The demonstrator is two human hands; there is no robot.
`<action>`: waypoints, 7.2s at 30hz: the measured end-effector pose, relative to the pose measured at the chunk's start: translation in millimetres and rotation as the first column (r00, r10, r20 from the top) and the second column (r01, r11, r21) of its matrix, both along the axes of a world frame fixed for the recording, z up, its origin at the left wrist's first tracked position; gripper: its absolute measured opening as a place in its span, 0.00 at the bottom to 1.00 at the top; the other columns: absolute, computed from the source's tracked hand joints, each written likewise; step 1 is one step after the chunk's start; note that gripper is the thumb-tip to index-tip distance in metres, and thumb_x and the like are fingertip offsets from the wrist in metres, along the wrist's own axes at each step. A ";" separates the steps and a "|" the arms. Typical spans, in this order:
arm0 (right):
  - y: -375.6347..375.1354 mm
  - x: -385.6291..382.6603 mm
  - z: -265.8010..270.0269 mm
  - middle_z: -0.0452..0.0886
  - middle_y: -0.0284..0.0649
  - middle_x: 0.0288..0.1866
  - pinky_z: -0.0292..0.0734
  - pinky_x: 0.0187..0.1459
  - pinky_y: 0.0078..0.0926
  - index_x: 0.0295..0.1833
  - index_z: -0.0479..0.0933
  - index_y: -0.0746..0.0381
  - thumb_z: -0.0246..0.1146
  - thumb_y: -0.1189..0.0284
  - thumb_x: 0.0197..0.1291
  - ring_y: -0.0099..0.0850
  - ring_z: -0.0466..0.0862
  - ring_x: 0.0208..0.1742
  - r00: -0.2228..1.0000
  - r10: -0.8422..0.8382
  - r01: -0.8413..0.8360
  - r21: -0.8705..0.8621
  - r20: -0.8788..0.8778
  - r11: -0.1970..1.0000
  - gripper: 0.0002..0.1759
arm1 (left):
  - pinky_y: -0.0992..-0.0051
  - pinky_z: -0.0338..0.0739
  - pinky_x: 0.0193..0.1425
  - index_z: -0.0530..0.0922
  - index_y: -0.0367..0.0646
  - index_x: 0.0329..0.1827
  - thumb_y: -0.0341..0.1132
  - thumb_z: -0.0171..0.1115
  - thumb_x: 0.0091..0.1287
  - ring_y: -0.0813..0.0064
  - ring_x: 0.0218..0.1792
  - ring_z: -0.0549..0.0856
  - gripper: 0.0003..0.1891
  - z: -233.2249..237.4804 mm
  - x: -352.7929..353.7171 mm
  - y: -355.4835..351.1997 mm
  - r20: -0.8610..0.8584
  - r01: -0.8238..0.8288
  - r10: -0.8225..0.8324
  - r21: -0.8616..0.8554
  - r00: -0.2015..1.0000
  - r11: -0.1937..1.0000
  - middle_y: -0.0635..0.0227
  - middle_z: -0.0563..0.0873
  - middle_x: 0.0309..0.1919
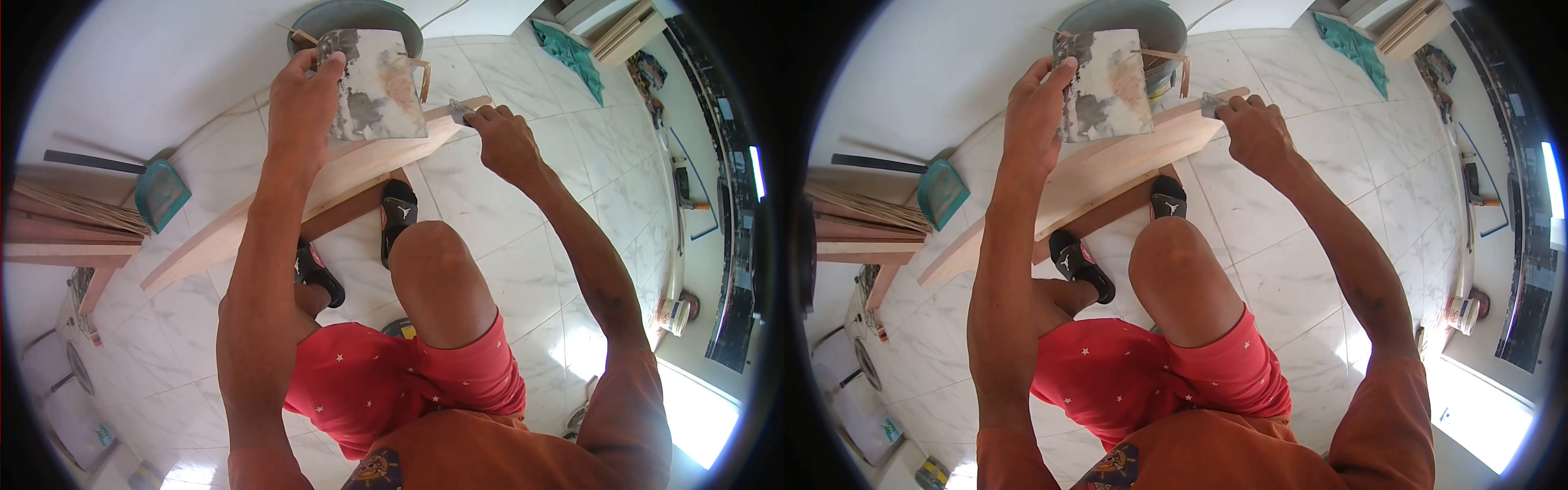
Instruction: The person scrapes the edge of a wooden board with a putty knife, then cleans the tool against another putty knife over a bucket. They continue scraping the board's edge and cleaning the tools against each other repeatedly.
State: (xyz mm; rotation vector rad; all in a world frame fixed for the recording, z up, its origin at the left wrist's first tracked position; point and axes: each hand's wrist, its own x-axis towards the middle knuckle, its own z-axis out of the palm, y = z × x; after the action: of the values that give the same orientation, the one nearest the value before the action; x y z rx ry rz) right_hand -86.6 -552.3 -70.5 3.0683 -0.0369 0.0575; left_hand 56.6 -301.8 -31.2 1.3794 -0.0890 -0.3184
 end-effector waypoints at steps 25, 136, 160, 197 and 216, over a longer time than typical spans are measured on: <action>-18.5 11.9 -5.9 0.86 0.41 0.47 0.80 0.54 0.43 0.54 0.85 0.58 0.59 0.83 0.57 0.43 0.84 0.52 0.979 0.164 -0.151 -0.108 0.120 0.983 0.20 | 0.77 0.84 0.42 0.81 0.34 0.57 0.36 0.64 0.74 0.79 0.38 0.87 0.15 4.0 4.9 17.4 0.005 0.026 -0.026 -0.006 1.000 1.000 0.67 0.88 0.41; 169.7 33.8 69.6 0.83 0.54 0.50 0.78 0.56 0.50 0.52 0.81 0.68 0.55 0.77 0.67 0.52 0.84 0.51 0.950 0.308 -0.286 0.269 -0.045 0.920 0.14 | 0.78 0.81 0.44 0.80 0.30 0.55 0.33 0.63 0.74 0.79 0.39 0.85 0.14 46.6 -54.9 207.7 0.008 -0.458 0.478 -0.278 0.878 0.845 0.66 0.87 0.42; 186.9 23.3 32.5 0.85 0.53 0.46 0.78 0.56 0.49 0.47 0.82 0.67 0.56 0.72 0.62 0.54 0.84 0.52 0.985 0.167 -0.153 0.235 -0.040 0.960 0.14 | 0.77 0.82 0.44 0.80 0.32 0.51 0.33 0.63 0.74 0.79 0.39 0.85 0.12 37.6 -50.1 224.8 0.002 -0.481 0.506 -0.308 0.862 0.821 0.66 0.87 0.41; -70.5 -244.9 107.7 0.81 0.43 0.64 0.75 0.67 0.45 0.64 0.79 0.62 0.61 0.91 0.45 0.43 0.81 0.65 0.673 0.111 -0.422 0.256 0.731 0.870 0.36 | 0.71 0.86 0.50 0.79 0.37 0.53 0.32 0.59 0.77 0.74 0.42 0.88 0.09 73.4 -189.8 -150.6 -0.104 0.359 -0.378 -0.164 0.920 0.919 0.64 0.88 0.46; 15.8 -205.8 108.8 0.76 0.29 0.29 0.71 0.34 0.22 0.52 0.79 0.67 0.59 0.72 0.73 0.17 0.71 0.31 0.442 -0.882 -0.172 0.981 0.163 0.095 0.10 | 0.83 0.74 0.30 0.71 0.32 0.58 0.32 0.56 0.80 0.86 0.30 0.79 0.13 87.4 -180.6 -187.6 0.860 0.086 -0.084 0.047 0.504 0.995 0.66 0.83 0.37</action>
State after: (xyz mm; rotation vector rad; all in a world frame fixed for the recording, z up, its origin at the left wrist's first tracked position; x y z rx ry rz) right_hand -292.5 -536.5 38.3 3.2669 -1.7836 2.3107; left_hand -124.0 -489.4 56.2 1.4173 -1.0132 0.3434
